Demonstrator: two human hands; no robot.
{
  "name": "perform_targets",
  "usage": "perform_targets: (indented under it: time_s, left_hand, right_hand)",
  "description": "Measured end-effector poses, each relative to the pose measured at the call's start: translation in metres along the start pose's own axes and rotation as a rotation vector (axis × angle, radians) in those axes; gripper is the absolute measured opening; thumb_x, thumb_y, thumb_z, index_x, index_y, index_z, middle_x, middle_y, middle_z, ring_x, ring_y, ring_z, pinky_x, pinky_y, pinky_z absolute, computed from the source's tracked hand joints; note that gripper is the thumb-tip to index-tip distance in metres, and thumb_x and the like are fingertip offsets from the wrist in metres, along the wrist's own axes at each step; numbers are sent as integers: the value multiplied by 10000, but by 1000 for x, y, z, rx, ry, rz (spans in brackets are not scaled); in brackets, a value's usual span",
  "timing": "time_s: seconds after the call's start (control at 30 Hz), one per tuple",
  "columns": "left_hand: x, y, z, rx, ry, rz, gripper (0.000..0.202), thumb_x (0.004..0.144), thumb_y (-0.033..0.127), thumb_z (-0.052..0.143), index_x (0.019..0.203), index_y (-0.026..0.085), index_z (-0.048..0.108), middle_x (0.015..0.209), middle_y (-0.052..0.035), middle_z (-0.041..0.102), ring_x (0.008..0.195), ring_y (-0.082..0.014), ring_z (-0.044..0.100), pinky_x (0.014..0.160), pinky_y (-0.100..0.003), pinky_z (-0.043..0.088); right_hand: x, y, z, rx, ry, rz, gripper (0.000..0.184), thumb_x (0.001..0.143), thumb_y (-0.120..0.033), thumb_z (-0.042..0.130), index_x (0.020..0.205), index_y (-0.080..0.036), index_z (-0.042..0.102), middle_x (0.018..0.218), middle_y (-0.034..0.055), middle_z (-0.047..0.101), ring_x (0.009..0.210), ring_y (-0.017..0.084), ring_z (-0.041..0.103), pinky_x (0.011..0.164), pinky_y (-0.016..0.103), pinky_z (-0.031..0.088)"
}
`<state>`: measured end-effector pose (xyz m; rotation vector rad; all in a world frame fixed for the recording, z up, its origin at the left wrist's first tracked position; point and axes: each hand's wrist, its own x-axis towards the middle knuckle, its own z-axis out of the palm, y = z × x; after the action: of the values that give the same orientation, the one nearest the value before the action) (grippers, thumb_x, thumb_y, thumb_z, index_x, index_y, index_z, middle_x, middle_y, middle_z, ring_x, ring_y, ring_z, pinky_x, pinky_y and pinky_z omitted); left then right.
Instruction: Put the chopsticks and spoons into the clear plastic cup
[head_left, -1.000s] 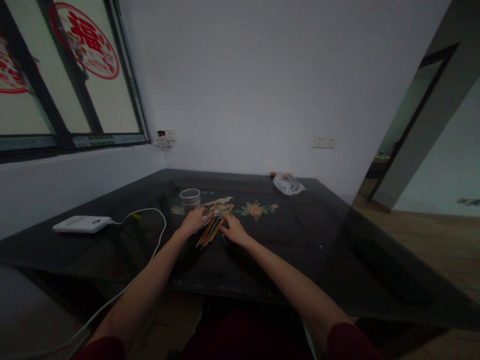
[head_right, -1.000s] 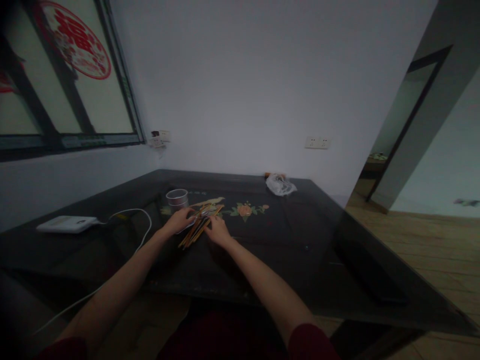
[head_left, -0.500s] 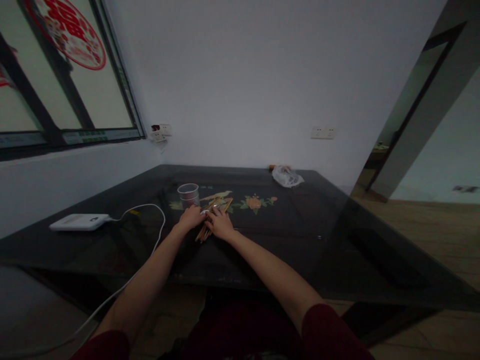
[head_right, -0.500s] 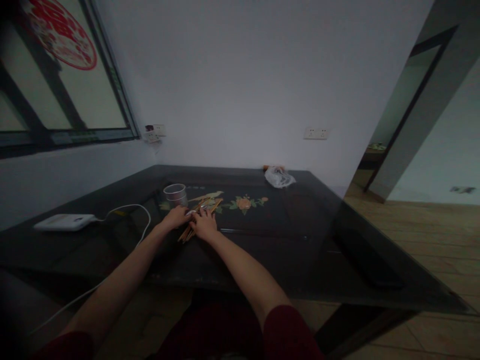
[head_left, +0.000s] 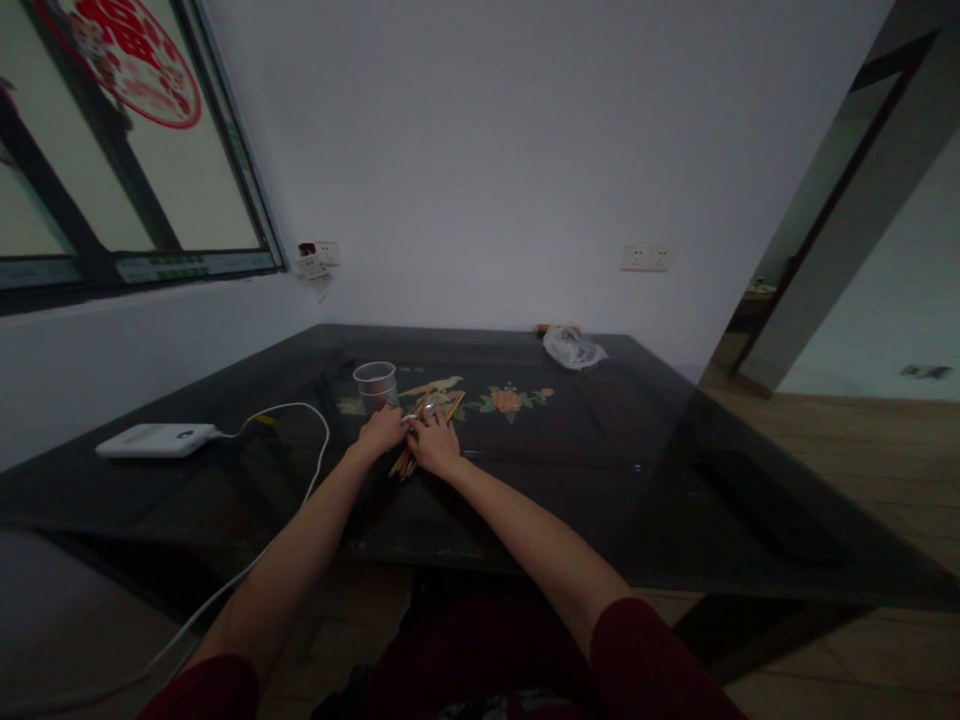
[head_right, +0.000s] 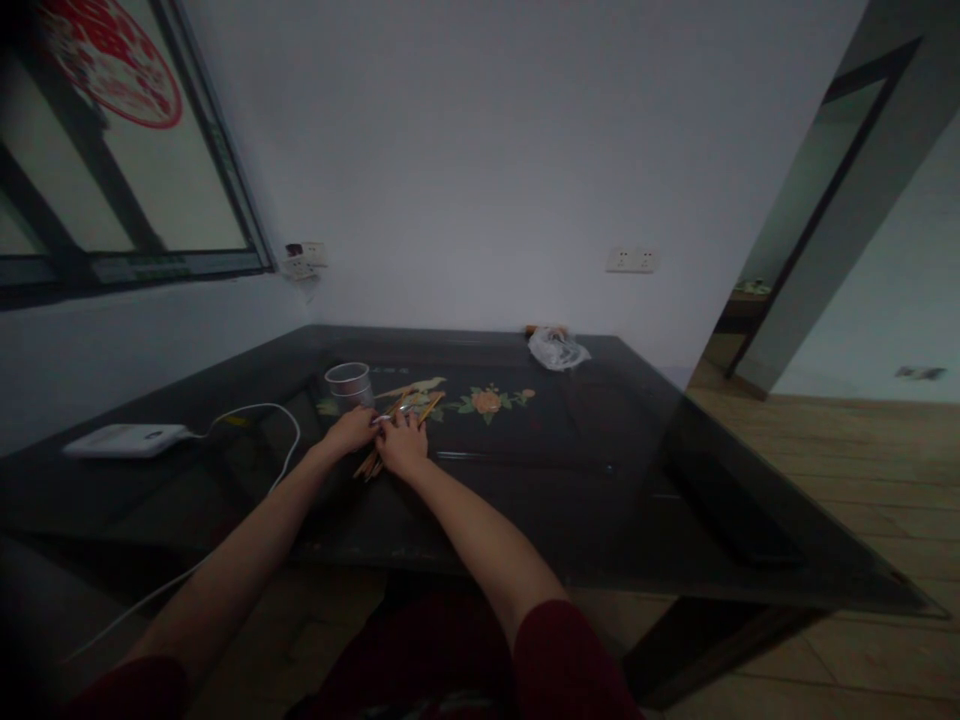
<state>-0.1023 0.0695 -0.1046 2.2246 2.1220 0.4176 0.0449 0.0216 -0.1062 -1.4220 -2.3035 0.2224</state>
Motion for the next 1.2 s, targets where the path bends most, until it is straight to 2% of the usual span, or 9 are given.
perform_targets:
  time_s: [0.17,0.3,0.43,0.8,0.97,1.2]
  left_hand:
    - [-1,0,1,-57,21,-20,222,741,278,571,908,162,663,1028,-162,628,978,-293,619,864,-364,456]
    - [-1,0,0,-102,43,-30,210,723,275,590,893,176,665,1002,-144,645,976,-284,621,870,-353,454]
    - [-1,1,-3,-55,0,7,192,740,295,565,836,180,685,966,-146,663,951,-282,631,847,-343,464]
    - [-1,4,-8,72,-66,51,278,777,341,522,912,178,701,966,-144,690,914,-278,647,761,-310,481]
    - [-3,7,-10,86,-83,70,300,753,328,554,980,182,688,996,-130,688,927,-260,643,744,-279,477]
    - [-2,7,-13,90,-128,95,285,765,316,539,962,167,681,991,-107,693,930,-230,644,737,-250,469]
  right_hand:
    - [5,-5,0,31,-72,59,538,882,-341,408,1412,-326,320,1488,65,305,1387,317,164,1048,560,224]
    - [8,-8,1,50,-85,99,518,861,-355,432,1373,-287,393,1501,69,279,1385,337,162,1057,554,206]
    - [7,-7,1,35,-53,96,466,851,-360,450,1306,-257,463,1472,86,330,1373,333,199,1050,525,229]
    - [-1,-1,-4,7,-14,74,420,867,-332,435,1278,-259,482,1426,93,399,1351,307,266,1040,471,259]
    - [-4,3,-5,-3,-7,76,417,881,-347,417,1283,-250,477,1427,101,398,1358,312,246,1043,485,251]
    - [-6,-3,-7,7,-27,115,425,889,-367,395,1295,-262,461,1441,88,383,1375,295,214,1053,502,232]
